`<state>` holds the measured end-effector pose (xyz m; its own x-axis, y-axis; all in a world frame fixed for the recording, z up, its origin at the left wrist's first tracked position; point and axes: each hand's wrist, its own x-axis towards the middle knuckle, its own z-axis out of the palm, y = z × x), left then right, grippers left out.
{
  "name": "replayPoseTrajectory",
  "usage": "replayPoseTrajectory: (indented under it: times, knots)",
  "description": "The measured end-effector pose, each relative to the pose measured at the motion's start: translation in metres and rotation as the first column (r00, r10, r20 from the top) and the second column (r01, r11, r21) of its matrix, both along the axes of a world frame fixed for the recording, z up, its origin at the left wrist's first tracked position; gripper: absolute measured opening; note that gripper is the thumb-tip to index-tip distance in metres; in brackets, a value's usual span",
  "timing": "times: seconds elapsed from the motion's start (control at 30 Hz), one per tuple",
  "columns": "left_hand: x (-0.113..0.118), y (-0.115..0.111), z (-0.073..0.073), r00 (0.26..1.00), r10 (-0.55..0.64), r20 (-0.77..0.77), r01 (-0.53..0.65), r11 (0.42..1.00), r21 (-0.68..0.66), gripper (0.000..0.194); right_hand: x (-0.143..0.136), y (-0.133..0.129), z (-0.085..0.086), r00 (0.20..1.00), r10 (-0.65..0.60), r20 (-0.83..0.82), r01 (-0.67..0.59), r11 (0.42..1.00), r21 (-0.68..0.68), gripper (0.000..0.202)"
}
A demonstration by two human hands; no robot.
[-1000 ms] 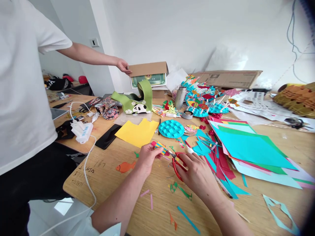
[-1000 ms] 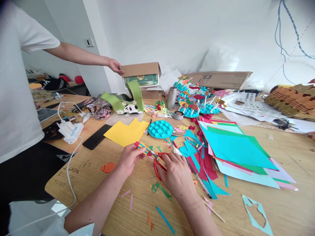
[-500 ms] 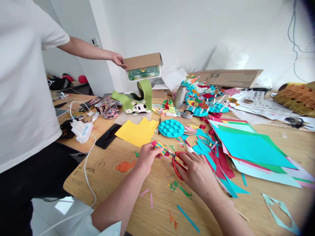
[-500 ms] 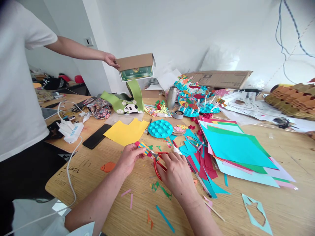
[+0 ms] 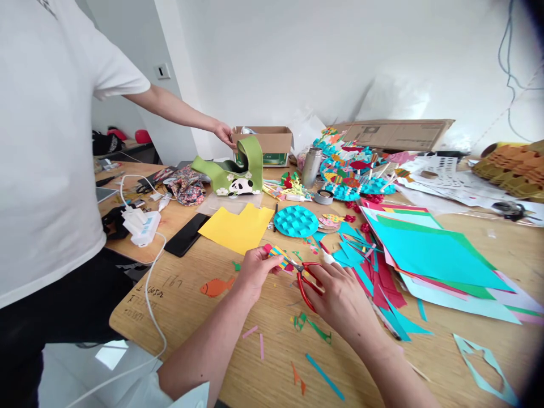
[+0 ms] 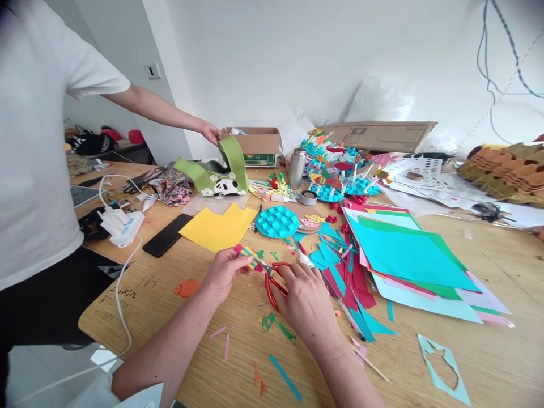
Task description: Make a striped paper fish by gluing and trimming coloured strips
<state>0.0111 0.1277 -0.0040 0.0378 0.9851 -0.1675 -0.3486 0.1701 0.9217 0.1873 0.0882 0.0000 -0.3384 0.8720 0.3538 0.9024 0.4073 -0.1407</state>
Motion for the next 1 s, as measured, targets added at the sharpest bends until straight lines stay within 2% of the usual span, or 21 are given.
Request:
replayPoseTrajectory:
  times: [0.43,1.0]
  knots:
    - [0.0002,-0.0005,0.0014,0.999,-0.031,-0.025,0.031,1.0,-0.001,0.021,-0.0007,0.0001,0.0018,0.999,0.016,-0.04,-0.016,1.0,-0.014,0.021]
    - [-0.0037,0.0006,0.0021,0.99,-0.127,0.069,0.127,0.992,-0.002,0.028,-0.0006,0.0005,0.0004,0.994,0.023,-0.104,-0.023,1.0,-0.003,0.021]
